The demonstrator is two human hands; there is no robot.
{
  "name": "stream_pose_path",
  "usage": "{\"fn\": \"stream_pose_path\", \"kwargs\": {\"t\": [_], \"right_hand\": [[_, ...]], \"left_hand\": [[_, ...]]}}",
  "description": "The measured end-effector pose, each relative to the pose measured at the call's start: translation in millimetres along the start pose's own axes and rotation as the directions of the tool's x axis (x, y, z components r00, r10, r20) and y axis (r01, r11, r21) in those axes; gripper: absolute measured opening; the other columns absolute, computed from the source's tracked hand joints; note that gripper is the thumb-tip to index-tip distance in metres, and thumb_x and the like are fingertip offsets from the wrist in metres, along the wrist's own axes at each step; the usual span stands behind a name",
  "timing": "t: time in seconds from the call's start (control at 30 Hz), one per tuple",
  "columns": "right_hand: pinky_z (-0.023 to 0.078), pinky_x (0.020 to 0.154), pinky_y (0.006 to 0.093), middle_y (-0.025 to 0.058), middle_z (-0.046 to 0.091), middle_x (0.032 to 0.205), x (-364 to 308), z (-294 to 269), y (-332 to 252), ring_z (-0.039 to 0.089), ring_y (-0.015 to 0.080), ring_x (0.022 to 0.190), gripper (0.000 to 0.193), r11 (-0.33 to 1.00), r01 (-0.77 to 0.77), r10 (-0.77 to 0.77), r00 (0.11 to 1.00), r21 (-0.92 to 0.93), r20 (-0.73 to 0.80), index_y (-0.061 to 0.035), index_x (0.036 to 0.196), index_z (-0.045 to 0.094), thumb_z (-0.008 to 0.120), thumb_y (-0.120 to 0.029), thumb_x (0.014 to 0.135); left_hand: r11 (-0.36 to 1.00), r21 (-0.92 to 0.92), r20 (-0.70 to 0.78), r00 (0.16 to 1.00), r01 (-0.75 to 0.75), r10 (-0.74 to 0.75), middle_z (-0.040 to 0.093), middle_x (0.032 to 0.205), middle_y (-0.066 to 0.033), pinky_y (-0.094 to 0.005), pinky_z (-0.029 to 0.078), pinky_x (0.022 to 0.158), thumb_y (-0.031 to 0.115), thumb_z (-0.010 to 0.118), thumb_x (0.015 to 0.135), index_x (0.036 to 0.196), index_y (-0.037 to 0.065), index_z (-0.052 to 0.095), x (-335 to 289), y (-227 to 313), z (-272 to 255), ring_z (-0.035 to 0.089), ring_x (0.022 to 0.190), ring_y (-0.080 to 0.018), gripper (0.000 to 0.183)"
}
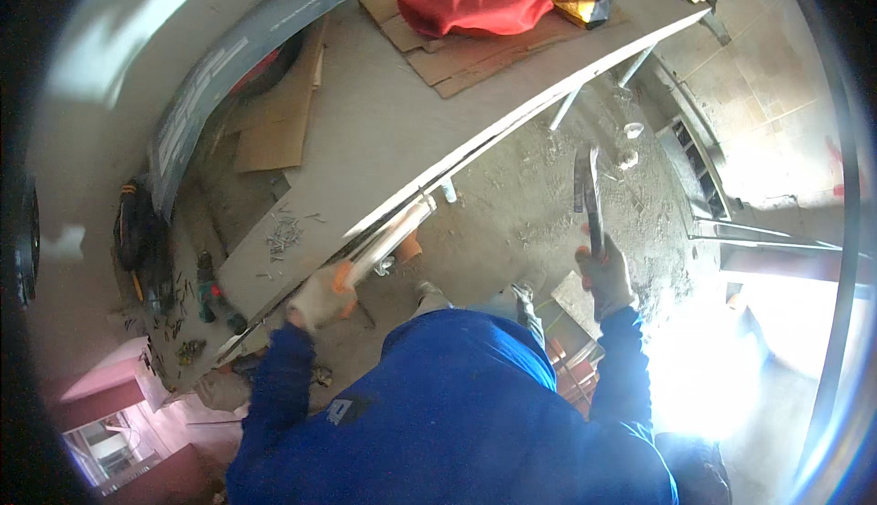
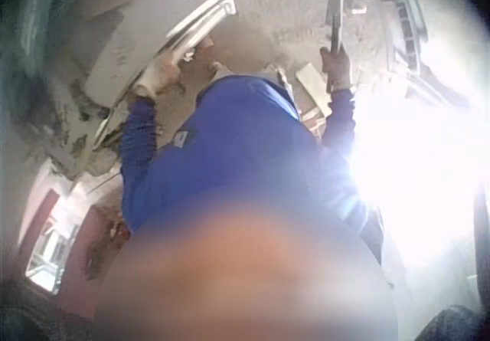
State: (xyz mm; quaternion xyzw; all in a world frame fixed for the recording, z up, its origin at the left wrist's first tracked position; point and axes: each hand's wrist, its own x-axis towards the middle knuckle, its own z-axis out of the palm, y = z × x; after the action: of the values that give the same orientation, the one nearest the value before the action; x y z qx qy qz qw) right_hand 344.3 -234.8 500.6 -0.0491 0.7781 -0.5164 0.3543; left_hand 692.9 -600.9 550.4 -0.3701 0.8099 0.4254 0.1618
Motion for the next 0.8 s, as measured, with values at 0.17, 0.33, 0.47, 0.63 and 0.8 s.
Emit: {"fn": "stream_pose_path", "kwargs": {"t": [0.17,0.33,0.47,0.63,0.8], "right_hand": [[0.049,0.048,0.0364,0.0084,0.065,0.073,-15.9,-18.2,116.6,0.062,0.0209,0.055,0.018,0.920,-0.387,0.389,0.921,-0.059,0.024,-0.0075,0.092,0.065,0.069,-0.021,0.081],[0.054,0.073,0.0450,0.0219,0.069,0.080,-36.0,-19.7,169.8,0.070,0.0360,0.078,0.029,0.726,-0.245,0.377,0.923,-0.643,0.074,-0.0038,0.099,0.065,0.061,-0.029,0.085],[0.052,0.060,0.0357,0.0131,0.067,0.072,-43.2,-38.8,166.9,0.066,0.0220,0.066,0.020,0.776,-0.449,0.584,0.777,-0.442,0.236,-0.0021,0.091,0.063,0.062,-0.022,0.087],[0.044,0.044,0.0301,0.0041,0.065,0.071,-83.6,-51.2,167.8,0.055,0.0164,0.048,0.019,0.866,-0.474,0.488,0.726,-0.162,0.485,-0.0042,0.091,0.061,0.068,-0.021,0.085],[0.043,0.038,0.0255,0.0102,0.064,0.075,9.4,-3.7,220.6,0.057,0.0144,0.047,0.022,0.725,-0.597,0.484,0.797,0.344,0.362,-0.0022,0.099,0.061,0.067,-0.017,0.085]], "left_hand": [[0.938,0.118,0.220,0.913,0.325,-0.344,0.058,0.069,0.0011,-0.0260,0.040,0.045,0.027,0.075,0.087,0.106,0.010,0.062,35.4,-16.2,151.4,0.049,0.052,-0.0066,0.028],[0.781,-0.289,0.407,0.809,0.555,-0.424,0.053,0.068,0.0047,-0.0262,0.041,0.046,0.016,0.069,0.090,0.101,0.010,0.061,40.9,-21.8,209.1,0.045,0.052,-0.0050,0.014],[0.668,-0.311,0.600,0.684,0.677,-0.414,0.051,0.069,0.0059,-0.0246,0.041,0.049,0.012,0.067,0.089,0.099,0.012,0.059,18.3,2.5,182.3,0.045,0.053,-0.0048,0.013],[0.791,0.025,0.786,0.477,0.611,-0.393,0.059,0.077,-0.0012,-0.0271,0.044,0.047,0.025,0.055,0.099,0.108,0.008,0.059,28.1,10.7,152.9,0.054,0.055,-0.0105,0.020],[0.894,0.220,0.622,0.650,0.390,-0.437,0.061,0.072,-0.0064,-0.0329,0.045,0.047,0.029,0.055,0.096,0.104,0.007,0.059,215.7,-40.1,237.4,0.057,0.056,-0.0140,0.024]]}}
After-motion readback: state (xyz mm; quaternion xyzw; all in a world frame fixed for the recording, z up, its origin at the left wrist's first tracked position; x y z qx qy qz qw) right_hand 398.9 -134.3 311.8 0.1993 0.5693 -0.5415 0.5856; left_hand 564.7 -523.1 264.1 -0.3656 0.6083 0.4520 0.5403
